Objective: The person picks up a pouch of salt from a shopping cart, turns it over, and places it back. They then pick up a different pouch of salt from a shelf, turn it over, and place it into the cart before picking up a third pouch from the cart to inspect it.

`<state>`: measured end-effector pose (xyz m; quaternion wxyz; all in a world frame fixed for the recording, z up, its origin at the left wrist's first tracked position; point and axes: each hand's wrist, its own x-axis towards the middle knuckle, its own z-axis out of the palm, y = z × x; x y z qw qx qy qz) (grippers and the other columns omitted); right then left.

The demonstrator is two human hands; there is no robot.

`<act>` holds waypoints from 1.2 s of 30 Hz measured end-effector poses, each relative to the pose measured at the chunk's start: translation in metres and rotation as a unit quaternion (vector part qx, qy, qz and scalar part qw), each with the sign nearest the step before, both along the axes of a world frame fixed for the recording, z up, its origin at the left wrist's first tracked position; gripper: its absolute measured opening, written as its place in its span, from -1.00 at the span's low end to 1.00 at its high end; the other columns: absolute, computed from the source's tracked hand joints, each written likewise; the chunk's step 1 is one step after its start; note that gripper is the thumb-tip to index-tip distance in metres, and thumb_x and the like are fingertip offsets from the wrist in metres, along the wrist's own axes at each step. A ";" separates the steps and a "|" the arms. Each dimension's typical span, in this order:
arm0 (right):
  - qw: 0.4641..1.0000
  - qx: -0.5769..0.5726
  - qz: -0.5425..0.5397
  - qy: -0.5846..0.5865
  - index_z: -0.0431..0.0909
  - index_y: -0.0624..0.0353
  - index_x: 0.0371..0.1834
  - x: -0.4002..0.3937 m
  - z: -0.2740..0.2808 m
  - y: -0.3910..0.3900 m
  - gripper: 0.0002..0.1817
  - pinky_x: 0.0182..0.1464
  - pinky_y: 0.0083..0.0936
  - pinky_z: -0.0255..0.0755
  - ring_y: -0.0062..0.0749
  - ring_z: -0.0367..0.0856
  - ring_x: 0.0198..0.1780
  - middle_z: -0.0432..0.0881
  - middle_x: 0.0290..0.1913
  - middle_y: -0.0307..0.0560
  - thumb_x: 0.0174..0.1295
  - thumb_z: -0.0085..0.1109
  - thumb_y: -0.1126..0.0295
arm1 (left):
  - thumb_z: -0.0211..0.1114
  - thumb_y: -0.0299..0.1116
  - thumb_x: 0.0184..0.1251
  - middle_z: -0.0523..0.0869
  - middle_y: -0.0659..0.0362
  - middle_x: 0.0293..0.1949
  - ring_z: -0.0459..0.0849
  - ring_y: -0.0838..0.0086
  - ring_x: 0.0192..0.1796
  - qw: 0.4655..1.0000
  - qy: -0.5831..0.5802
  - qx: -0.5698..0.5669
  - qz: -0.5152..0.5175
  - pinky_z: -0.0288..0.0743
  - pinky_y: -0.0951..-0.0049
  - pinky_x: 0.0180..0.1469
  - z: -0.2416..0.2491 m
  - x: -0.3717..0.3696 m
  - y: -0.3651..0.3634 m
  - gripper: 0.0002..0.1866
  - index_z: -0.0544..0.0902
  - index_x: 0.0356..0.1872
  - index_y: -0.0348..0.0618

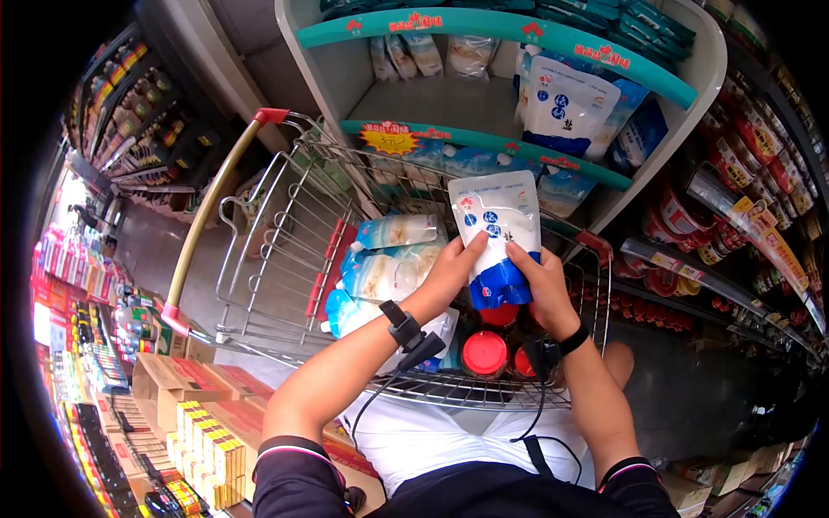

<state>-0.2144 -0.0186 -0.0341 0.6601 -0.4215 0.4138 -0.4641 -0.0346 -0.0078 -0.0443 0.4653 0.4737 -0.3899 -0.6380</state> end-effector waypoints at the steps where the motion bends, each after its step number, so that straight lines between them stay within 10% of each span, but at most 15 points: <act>1: 1.000 0.010 0.003 -0.004 0.65 0.34 -0.05 0.002 0.001 0.001 -0.62 -0.19 -0.67 0.51 -0.66 0.64 -0.28 0.72 -0.22 -0.20 0.35 0.32 0.18 | 0.16 0.08 0.52 0.72 0.20 -0.05 0.68 0.62 -0.09 1.000 0.011 0.005 0.000 0.53 0.61 -0.07 0.000 -0.001 0.000 -0.44 0.54 0.18 -0.27; 36: 0.963 0.235 0.093 -0.095 0.57 0.31 0.01 0.001 -0.008 0.002 -0.64 -0.11 -0.37 0.75 -0.35 0.74 -0.14 0.70 -0.10 -0.04 0.37 0.19 0.21 | -0.02 0.06 0.52 0.71 0.24 0.00 0.65 0.45 0.07 0.966 0.061 0.248 -0.039 0.52 0.30 0.12 -0.021 0.014 0.002 -0.59 0.61 0.06 0.04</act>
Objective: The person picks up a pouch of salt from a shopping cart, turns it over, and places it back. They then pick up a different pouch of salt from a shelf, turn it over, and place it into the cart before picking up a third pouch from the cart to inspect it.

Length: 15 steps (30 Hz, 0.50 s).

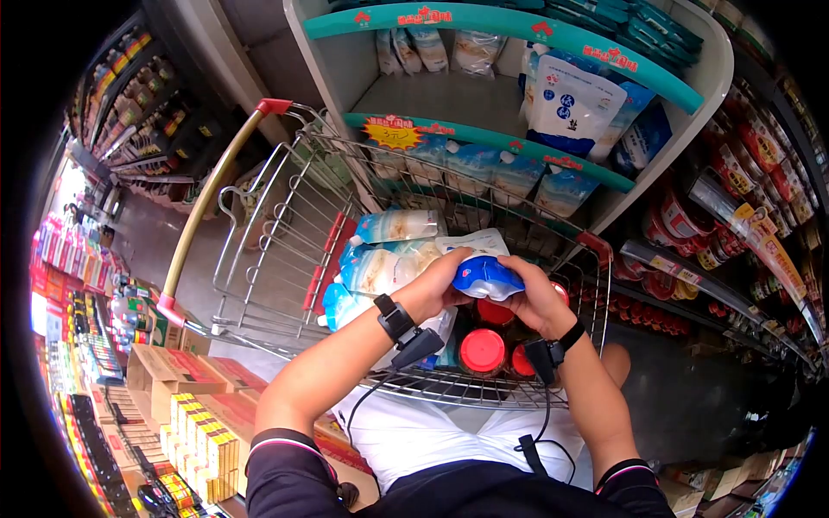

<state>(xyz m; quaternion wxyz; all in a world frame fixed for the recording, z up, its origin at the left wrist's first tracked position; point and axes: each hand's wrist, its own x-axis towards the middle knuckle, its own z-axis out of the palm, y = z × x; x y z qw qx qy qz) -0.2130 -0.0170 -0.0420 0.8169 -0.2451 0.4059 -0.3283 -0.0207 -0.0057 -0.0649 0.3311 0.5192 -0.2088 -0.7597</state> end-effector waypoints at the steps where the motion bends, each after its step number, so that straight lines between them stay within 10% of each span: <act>1: 1.000 0.005 0.000 -0.007 0.57 0.31 0.02 0.000 -0.001 0.000 -0.64 -0.10 -0.37 0.75 -0.35 0.74 -0.14 0.70 -0.09 -0.04 0.37 0.19 0.21 | -0.03 0.07 0.52 0.71 0.24 0.00 0.65 0.45 0.07 1.000 -0.004 0.001 0.000 0.52 0.29 0.12 0.004 -0.001 0.001 -0.58 0.61 0.06 0.04; 15: 0.996 -0.044 0.068 0.030 0.61 0.21 0.00 -0.007 0.009 -0.003 -0.62 -0.11 -0.46 0.68 -0.51 0.72 -0.14 0.71 -0.11 -0.18 0.33 0.29 0.14 | 0.13 -0.15 0.50 0.72 0.15 -0.15 0.72 0.50 -0.22 0.967 -0.158 -0.199 -0.026 0.59 0.46 -0.24 0.037 -0.004 0.006 -0.61 0.59 0.08 -0.27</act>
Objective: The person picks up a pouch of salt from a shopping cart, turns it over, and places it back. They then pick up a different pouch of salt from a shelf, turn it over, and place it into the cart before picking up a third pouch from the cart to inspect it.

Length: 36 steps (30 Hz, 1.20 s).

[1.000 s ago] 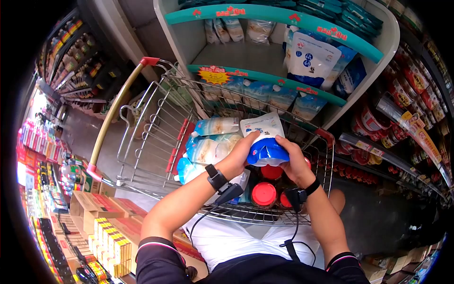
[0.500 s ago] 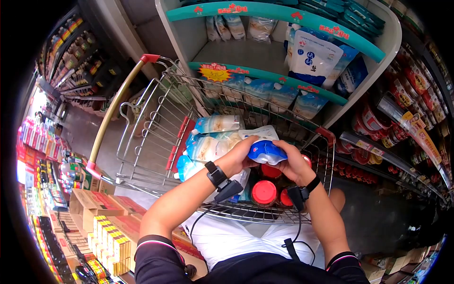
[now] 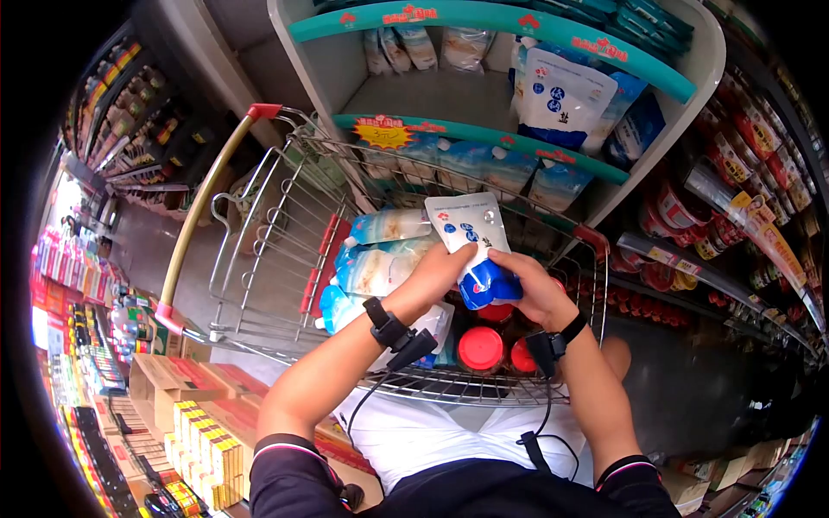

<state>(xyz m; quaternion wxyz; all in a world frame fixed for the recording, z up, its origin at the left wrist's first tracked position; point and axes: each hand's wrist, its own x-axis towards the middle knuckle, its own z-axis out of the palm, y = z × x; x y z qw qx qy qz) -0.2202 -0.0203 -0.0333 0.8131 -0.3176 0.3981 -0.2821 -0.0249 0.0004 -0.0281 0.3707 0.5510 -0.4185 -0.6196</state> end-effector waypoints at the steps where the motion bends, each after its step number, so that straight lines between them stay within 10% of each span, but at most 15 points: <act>1: 1.000 0.004 0.000 -0.008 0.61 0.22 0.01 0.000 -0.003 -0.001 -0.62 -0.11 -0.45 0.68 -0.50 0.72 -0.13 0.71 -0.11 -0.17 0.33 0.29 0.14 | 0.13 -0.14 0.50 0.72 0.15 -0.14 0.72 0.49 -0.21 1.000 -0.001 0.021 -0.009 0.60 0.45 -0.21 0.002 0.002 0.000 -0.62 0.59 0.08 -0.26; 8: 0.998 0.047 0.012 -0.039 0.58 0.24 0.09 -0.002 0.005 0.003 -0.60 -0.06 -0.33 0.73 -0.39 0.72 -0.07 0.69 -0.03 -0.08 0.36 0.27 0.18 | 0.12 -0.07 0.52 0.71 0.17 -0.01 0.72 0.40 0.01 0.971 0.178 0.158 0.011 0.62 0.24 0.13 -0.016 0.008 0.000 -0.62 0.58 0.11 -0.13; 21: 0.970 0.179 -0.015 -0.162 0.47 0.28 0.17 -0.004 -0.016 -0.002 -0.62 -0.01 -0.27 0.76 -0.21 0.68 0.09 0.61 0.11 0.04 0.39 0.22 0.33 | 0.18 -0.11 0.51 0.73 0.11 -0.03 0.72 0.37 -0.02 0.972 0.154 0.177 -0.012 0.61 0.29 0.07 0.005 0.008 0.000 -0.63 0.61 0.10 -0.17; 36: 0.995 -0.087 -0.005 -0.041 0.45 0.19 0.26 0.008 -0.003 0.008 -0.49 0.08 -0.47 0.57 -0.46 0.65 0.05 0.65 0.08 -0.11 0.26 0.35 0.39 | 0.33 -0.21 0.43 0.74 0.10 -0.03 0.75 0.49 -0.14 0.990 0.130 0.039 0.023 0.65 0.49 -0.11 0.001 0.003 0.002 -0.58 0.59 0.14 -0.30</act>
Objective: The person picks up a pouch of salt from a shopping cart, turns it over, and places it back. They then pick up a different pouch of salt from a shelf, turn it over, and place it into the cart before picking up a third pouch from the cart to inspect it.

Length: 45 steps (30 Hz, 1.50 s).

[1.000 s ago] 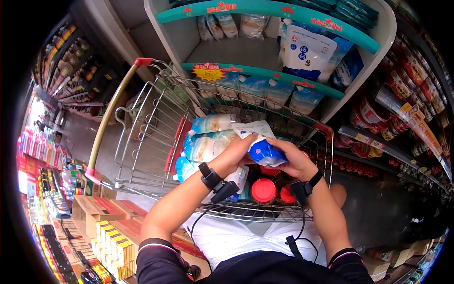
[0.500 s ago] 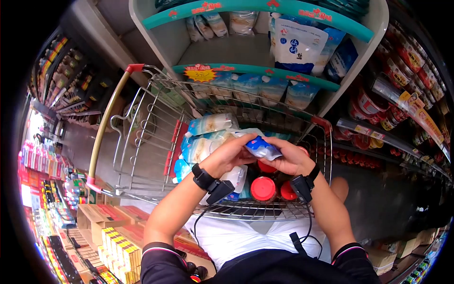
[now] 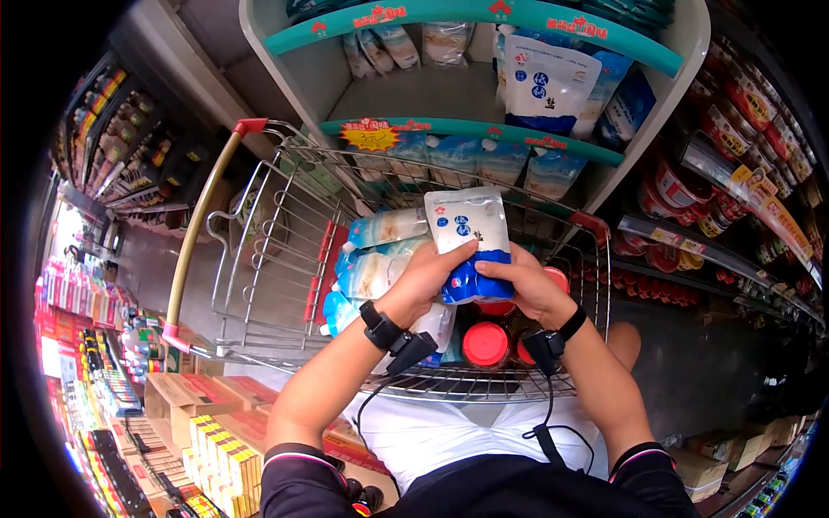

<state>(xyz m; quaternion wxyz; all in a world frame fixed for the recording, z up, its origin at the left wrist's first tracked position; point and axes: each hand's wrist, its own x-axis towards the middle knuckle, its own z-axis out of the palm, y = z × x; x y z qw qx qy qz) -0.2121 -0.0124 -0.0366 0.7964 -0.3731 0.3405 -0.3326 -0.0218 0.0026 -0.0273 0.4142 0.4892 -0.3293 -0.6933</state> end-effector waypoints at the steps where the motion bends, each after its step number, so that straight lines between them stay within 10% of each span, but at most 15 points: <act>1: 1.000 -0.001 -0.003 0.001 0.45 0.19 0.27 0.000 0.001 0.000 -0.49 0.10 -0.48 0.55 -0.47 0.64 0.06 0.65 0.09 -0.12 0.26 0.35 0.40 | 0.31 -0.24 0.44 0.74 0.11 -0.04 0.76 0.50 -0.15 1.000 -0.006 -0.011 0.001 0.65 0.51 -0.11 0.002 -0.001 0.000 -0.61 0.59 0.12 -0.31; 45: 0.951 -0.259 -0.164 0.034 0.49 0.26 0.16 0.004 -0.008 0.001 -0.61 0.14 -0.49 0.48 -0.49 0.59 0.10 0.65 0.09 -0.16 0.34 0.33 0.39 | 0.39 -0.39 0.37 0.75 0.19 -0.05 0.69 0.57 -0.03 0.965 -0.044 -0.254 0.042 0.55 0.53 0.04 0.013 -0.014 0.003 -0.70 0.61 0.06 -0.25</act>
